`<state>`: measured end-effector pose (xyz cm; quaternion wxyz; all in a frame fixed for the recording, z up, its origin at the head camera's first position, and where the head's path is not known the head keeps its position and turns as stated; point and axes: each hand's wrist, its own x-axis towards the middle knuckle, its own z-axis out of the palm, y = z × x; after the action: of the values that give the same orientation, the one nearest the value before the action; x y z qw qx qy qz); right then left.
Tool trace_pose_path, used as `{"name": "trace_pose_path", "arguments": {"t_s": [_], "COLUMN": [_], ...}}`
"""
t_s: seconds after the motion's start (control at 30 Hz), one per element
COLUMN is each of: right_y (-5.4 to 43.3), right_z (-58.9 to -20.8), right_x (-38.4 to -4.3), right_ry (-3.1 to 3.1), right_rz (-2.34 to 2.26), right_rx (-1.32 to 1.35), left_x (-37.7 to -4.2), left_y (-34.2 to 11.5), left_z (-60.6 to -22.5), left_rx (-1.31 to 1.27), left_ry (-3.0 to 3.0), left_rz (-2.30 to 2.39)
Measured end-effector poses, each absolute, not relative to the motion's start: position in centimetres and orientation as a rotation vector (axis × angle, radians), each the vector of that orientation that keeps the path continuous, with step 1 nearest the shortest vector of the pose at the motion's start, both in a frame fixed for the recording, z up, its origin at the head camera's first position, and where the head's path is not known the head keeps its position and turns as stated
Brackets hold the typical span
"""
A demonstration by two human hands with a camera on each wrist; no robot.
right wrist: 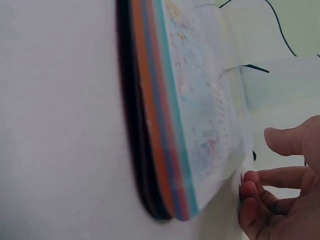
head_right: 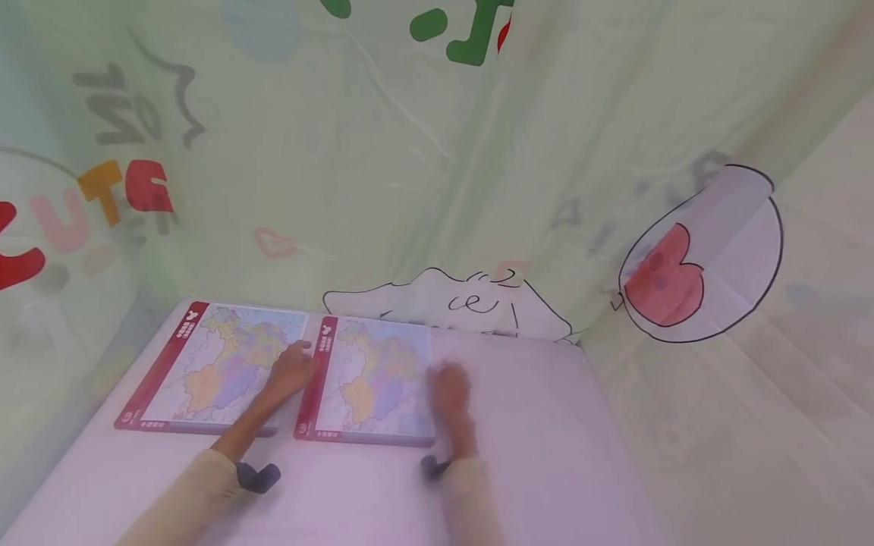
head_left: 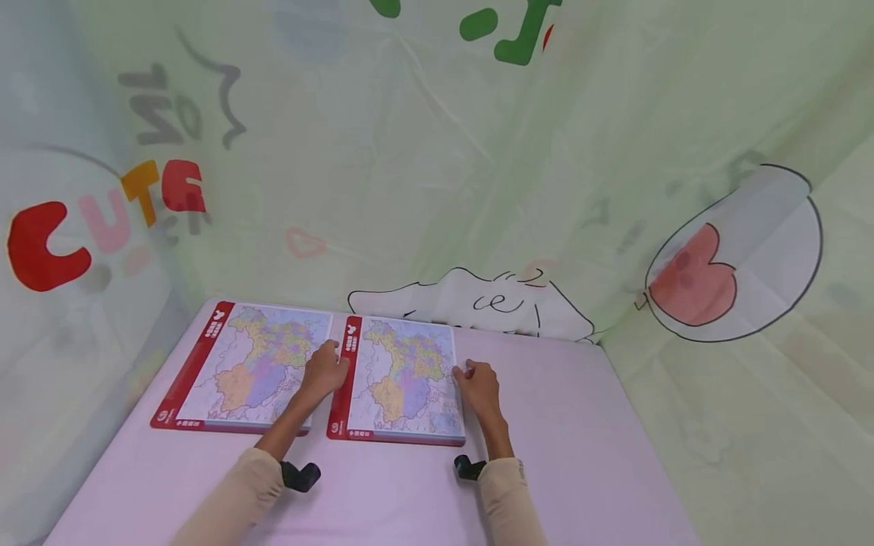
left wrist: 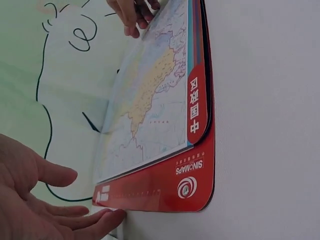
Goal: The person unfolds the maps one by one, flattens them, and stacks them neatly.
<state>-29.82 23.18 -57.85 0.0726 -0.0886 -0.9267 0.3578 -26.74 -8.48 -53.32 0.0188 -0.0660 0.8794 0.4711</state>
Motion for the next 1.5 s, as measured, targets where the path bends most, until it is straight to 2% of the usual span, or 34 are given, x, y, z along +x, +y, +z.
{"name": "trace_pose_path", "arguments": {"t_s": [0.3, 0.53, 0.77, 1.03, 1.27, 1.5], "right_y": [23.6, 23.3, 24.1, 26.0, 26.9, 26.9], "right_z": [-59.8, -59.6, -59.1, -58.1, -59.2, -58.5], "right_x": [-30.1, -29.8, -29.2, -28.9, -29.7, -29.5], "right_ry": [-2.784, -2.755, -2.704, -2.667, -2.624, -2.627], "right_rz": [1.078, 1.250, 1.455, 1.636, 1.759, 1.789], "right_rx": [-0.085, -0.186, -0.163, 0.028, 0.031, 0.040], "left_x": [-29.0, -28.0, -28.2, -28.5, -28.2, -28.5], "left_y": [-8.5, -8.5, -9.2, -9.7, -9.6, -10.0], "left_z": [-56.9, -55.5, -55.2, -55.5, -55.7, -56.2], "left_rx": [-0.324, -0.419, -0.329, -0.245, -0.205, -0.179], "left_ry": [2.609, 2.545, 2.525, 2.434, 2.415, 2.368], "left_rz": [1.548, 1.637, 1.709, 1.795, 1.839, 1.889]}}
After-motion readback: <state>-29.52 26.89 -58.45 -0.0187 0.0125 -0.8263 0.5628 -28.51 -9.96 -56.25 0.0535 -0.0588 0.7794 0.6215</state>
